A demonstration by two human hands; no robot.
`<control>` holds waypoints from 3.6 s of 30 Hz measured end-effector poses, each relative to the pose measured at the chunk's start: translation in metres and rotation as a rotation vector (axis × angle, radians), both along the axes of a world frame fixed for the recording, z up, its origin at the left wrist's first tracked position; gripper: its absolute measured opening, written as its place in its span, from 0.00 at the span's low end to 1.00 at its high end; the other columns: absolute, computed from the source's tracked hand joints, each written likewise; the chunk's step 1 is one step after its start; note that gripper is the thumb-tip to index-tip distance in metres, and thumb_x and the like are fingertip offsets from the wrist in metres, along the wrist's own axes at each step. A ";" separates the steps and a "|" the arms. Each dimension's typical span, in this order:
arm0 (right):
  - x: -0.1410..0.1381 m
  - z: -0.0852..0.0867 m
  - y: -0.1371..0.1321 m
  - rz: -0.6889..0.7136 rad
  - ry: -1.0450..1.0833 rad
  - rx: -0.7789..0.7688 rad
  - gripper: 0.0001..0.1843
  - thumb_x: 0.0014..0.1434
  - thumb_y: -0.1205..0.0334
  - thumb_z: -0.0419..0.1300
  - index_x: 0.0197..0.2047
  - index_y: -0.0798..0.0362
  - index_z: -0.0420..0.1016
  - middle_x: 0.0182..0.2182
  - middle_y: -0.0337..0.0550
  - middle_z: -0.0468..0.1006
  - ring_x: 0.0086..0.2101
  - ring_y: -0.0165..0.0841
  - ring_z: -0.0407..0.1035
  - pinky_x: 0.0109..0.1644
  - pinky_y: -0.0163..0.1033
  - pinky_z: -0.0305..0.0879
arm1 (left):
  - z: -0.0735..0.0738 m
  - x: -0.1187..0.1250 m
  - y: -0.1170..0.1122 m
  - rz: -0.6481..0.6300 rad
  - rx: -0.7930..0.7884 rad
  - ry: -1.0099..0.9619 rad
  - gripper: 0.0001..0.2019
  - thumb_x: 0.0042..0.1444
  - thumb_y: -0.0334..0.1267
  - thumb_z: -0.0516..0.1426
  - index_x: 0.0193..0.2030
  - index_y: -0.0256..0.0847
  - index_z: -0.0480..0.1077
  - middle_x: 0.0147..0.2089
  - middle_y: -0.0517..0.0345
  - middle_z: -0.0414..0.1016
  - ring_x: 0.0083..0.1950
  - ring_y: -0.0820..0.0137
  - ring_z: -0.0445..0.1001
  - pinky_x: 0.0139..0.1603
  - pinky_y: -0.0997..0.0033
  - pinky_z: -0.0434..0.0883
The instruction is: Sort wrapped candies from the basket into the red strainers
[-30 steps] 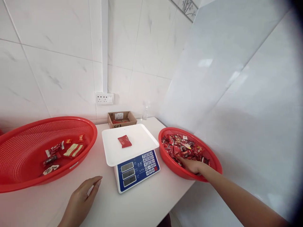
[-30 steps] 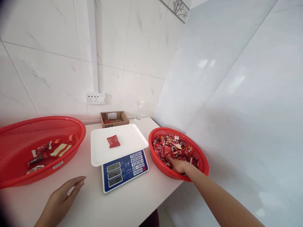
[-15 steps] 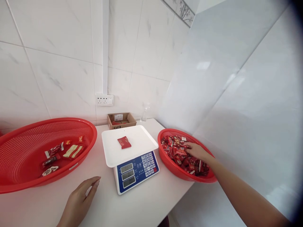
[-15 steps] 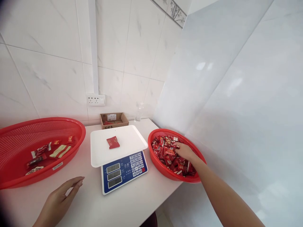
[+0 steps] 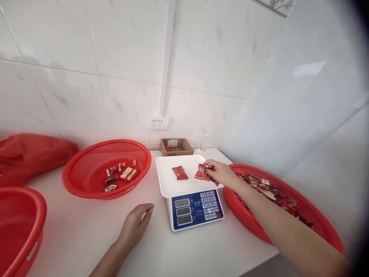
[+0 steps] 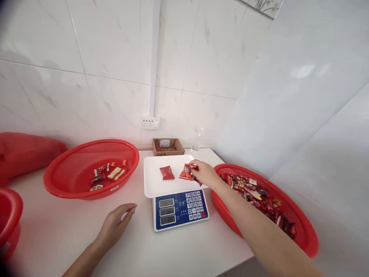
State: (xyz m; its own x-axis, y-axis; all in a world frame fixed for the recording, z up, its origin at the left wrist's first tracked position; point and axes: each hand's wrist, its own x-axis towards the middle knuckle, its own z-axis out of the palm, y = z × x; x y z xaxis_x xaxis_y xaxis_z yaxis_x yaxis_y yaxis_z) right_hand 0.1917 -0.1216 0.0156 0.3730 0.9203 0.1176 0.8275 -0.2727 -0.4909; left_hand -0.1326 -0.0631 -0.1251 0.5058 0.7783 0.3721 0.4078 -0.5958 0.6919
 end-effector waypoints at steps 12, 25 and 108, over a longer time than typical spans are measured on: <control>0.000 0.008 0.012 -0.035 0.128 -0.034 0.17 0.57 0.58 0.50 0.51 0.48 0.64 0.24 0.37 0.77 0.26 0.31 0.73 0.24 0.32 0.64 | 0.007 -0.002 -0.003 -0.016 -0.019 0.002 0.13 0.60 0.42 0.47 0.41 0.44 0.71 0.40 0.57 0.77 0.41 0.68 0.75 0.41 0.69 0.73; 0.124 -0.005 -0.100 -0.410 -0.273 -0.277 0.17 0.58 0.61 0.46 0.49 0.52 0.66 0.41 0.44 0.77 0.40 0.38 0.70 0.41 0.38 0.62 | -0.001 0.000 0.003 -0.023 0.006 0.024 0.13 0.57 0.46 0.50 0.40 0.46 0.72 0.39 0.60 0.78 0.39 0.69 0.76 0.36 0.76 0.73; -0.065 -0.026 -0.015 0.337 -0.193 0.229 0.18 0.60 0.65 0.46 0.49 0.47 0.71 0.44 0.43 0.75 0.45 0.35 0.67 0.47 0.43 0.66 | 0.009 0.002 -0.008 -0.023 -0.013 0.046 0.10 0.58 0.38 0.49 0.40 0.45 0.71 0.39 0.59 0.77 0.39 0.70 0.75 0.36 0.72 0.73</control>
State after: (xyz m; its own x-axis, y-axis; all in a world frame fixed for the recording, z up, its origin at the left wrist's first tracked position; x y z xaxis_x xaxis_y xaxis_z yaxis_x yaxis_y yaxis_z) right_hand 0.1267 -0.1361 -0.0108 0.0084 0.9287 0.3708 0.9339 0.1253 -0.3350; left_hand -0.1311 -0.0710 -0.1160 0.5403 0.7707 0.3378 0.4258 -0.5967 0.6802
